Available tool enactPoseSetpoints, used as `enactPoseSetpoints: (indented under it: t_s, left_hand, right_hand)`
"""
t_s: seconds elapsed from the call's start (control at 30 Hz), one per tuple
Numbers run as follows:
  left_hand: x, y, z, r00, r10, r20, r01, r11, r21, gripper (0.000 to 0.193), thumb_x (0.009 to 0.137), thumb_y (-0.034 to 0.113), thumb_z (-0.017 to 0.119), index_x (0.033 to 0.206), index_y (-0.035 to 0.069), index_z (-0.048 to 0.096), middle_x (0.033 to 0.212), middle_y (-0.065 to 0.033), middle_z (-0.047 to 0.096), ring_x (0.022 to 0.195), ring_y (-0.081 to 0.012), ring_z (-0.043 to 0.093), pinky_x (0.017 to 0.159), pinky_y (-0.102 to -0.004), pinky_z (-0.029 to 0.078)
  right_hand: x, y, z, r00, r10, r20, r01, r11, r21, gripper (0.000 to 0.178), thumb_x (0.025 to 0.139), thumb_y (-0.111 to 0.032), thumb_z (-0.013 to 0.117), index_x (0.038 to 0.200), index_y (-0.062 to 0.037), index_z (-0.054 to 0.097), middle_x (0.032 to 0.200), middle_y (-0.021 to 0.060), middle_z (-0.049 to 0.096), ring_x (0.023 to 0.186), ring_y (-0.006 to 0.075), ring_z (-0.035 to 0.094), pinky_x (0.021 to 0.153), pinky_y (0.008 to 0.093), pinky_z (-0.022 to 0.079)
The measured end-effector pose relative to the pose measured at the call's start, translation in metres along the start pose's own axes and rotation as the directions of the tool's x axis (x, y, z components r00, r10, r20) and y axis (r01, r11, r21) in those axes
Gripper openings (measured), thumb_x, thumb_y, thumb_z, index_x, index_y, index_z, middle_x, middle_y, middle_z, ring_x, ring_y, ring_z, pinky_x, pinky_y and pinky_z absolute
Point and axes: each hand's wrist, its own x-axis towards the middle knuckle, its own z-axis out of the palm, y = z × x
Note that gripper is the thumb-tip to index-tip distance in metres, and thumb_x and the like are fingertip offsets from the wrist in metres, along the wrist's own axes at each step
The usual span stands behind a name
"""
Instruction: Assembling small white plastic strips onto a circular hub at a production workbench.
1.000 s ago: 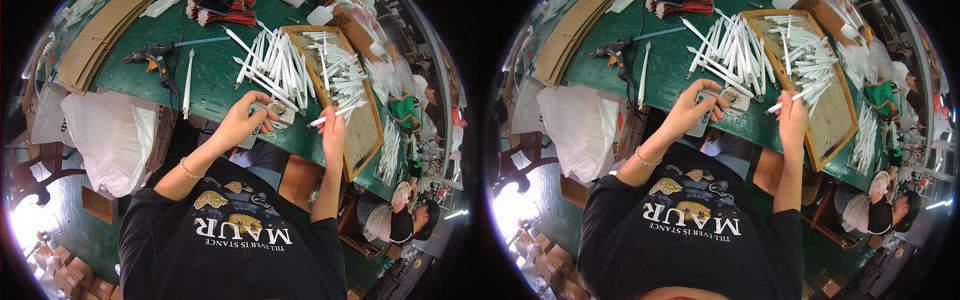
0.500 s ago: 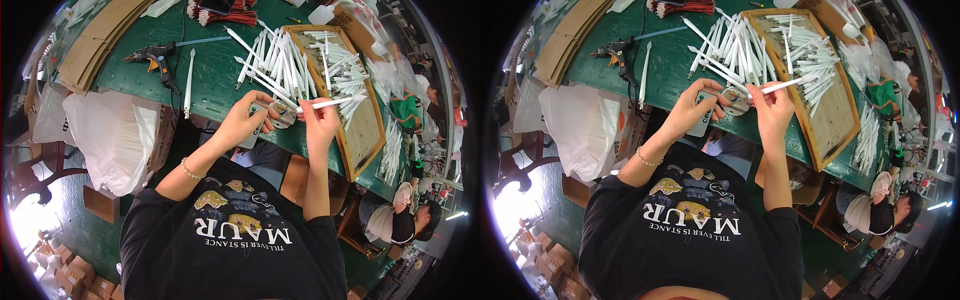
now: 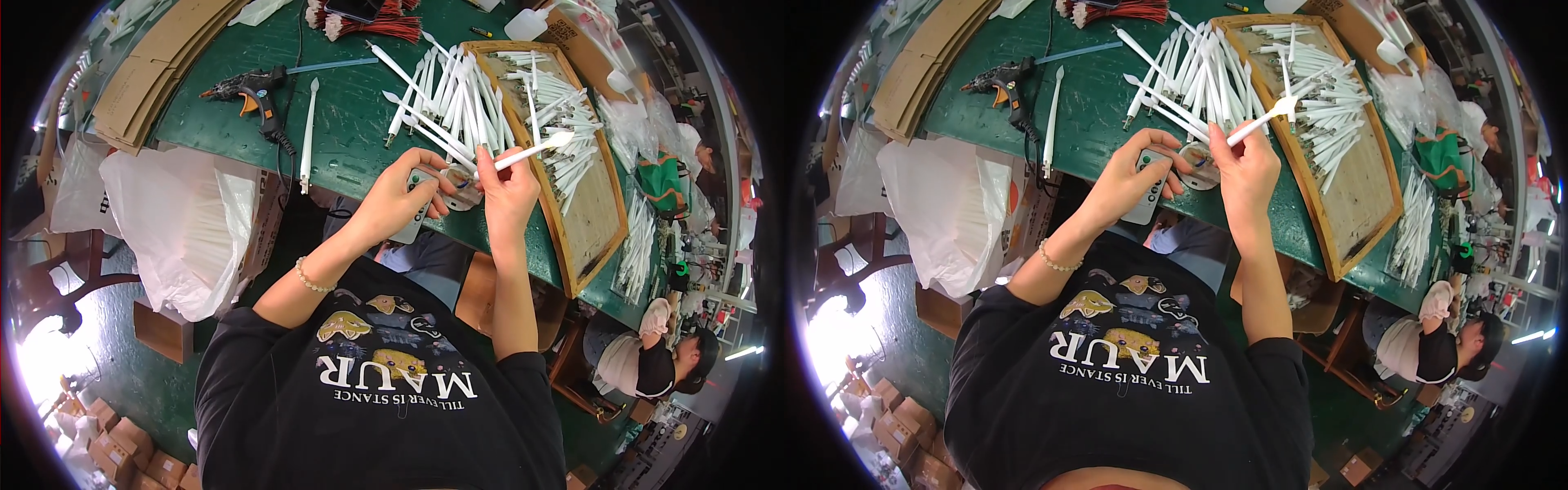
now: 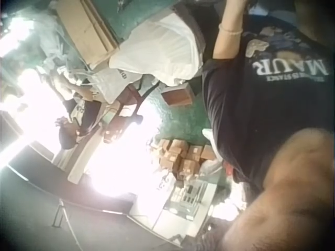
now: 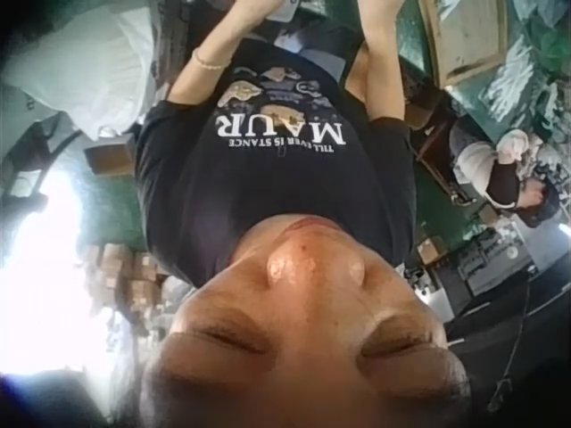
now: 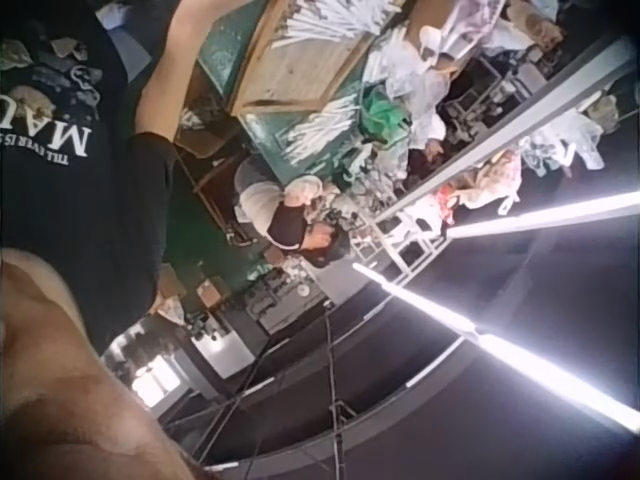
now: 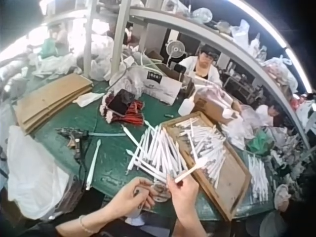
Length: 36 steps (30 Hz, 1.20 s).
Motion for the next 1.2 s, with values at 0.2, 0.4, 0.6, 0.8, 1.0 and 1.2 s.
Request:
enactPoseSetpoints:
  t_s: [0.2, 0.4, 0.6, 0.8, 1.0, 1.2]
  left_hand:
    - [0.000, 0.000, 0.000, 1.000, 0.000, -0.001, 0.000, 1.000, -0.002, 0.026, 0.092, 0.003, 0.047, 0.118, -0.003, 0.046, 0.099, -0.0138, 0.063, 0.076, -0.0160, 0.064, 0.068, -0.0277, 0.053]
    - [-0.001, -0.001, 0.003, 1.000, -0.006, -0.027, 0.006, 1.000, 0.010, 0.026, 0.092, 0.001, 0.046, 0.117, -0.004, 0.043, 0.093, -0.0157, 0.064, 0.074, -0.0174, 0.066, 0.065, -0.0281, 0.054]
    - [-0.004, 0.001, 0.003, 0.999, -0.014, -0.045, 0.013, 1.000, -0.022, 0.029, 0.092, 0.000, 0.047, 0.120, -0.002, 0.043, 0.096, -0.0173, 0.066, 0.076, -0.0169, 0.066, 0.067, -0.0273, 0.054]
    - [-0.003, 0.000, 0.002, 0.999, -0.007, -0.039, 0.006, 0.999, -0.038, 0.027, 0.092, 0.001, 0.047, 0.119, -0.002, 0.042, 0.098, -0.0180, 0.066, 0.076, -0.0167, 0.066, 0.068, -0.0275, 0.054]
    - [-0.002, -0.002, 0.001, 0.999, 0.024, -0.038, -0.025, 0.999, -0.031, 0.026, 0.092, 0.002, 0.049, 0.117, -0.003, 0.047, 0.097, -0.0161, 0.066, 0.076, -0.0153, 0.064, 0.069, -0.0277, 0.053]
    - [0.005, 0.003, 0.002, 0.991, 0.041, -0.130, -0.033, 0.997, 0.065, 0.032, 0.092, 0.007, 0.051, 0.121, -0.005, 0.049, 0.101, -0.0148, 0.064, 0.076, -0.0147, 0.063, 0.067, -0.0272, 0.052]
  right_hand:
    - [0.000, 0.003, 0.002, 1.000, -0.020, -0.004, 0.020, 1.000, -0.019, 0.028, 0.089, -0.016, 0.070, 0.073, -0.0031, 0.050, 0.056, -0.0002, 0.052, 0.049, 0.0055, 0.049, 0.046, 0.0225, 0.038]
    - [-0.001, 0.002, 0.003, 1.000, -0.018, -0.002, 0.018, 1.000, -0.006, 0.028, 0.089, -0.016, 0.070, 0.074, -0.0030, 0.050, 0.056, 0.0001, 0.052, 0.049, 0.0057, 0.049, 0.046, 0.0227, 0.038]
    - [-0.001, 0.002, 0.002, 0.999, -0.039, 0.007, 0.040, 0.998, -0.058, 0.028, 0.089, -0.016, 0.069, 0.074, -0.0027, 0.051, 0.056, 0.0001, 0.052, 0.049, 0.0058, 0.049, 0.046, 0.0231, 0.038]
    - [-0.001, 0.000, 0.002, 1.000, -0.021, 0.002, 0.021, 0.998, -0.052, 0.027, 0.089, -0.015, 0.068, 0.074, -0.0024, 0.051, 0.056, 0.0004, 0.052, 0.048, 0.0065, 0.049, 0.046, 0.0232, 0.038]
    - [0.008, -0.001, -0.002, 0.999, 0.033, 0.023, -0.031, 0.997, -0.075, 0.026, 0.089, -0.021, 0.070, 0.080, -0.0012, 0.055, 0.059, 0.0018, 0.054, 0.050, 0.0079, 0.050, 0.047, 0.0244, 0.038]
    - [0.049, -0.003, -0.034, 0.982, 0.061, 0.178, 0.011, 0.926, -0.378, 0.031, 0.087, -0.031, 0.069, 0.084, -0.0018, 0.058, 0.062, 0.0074, 0.057, 0.053, 0.0178, 0.053, 0.052, 0.0332, 0.040]
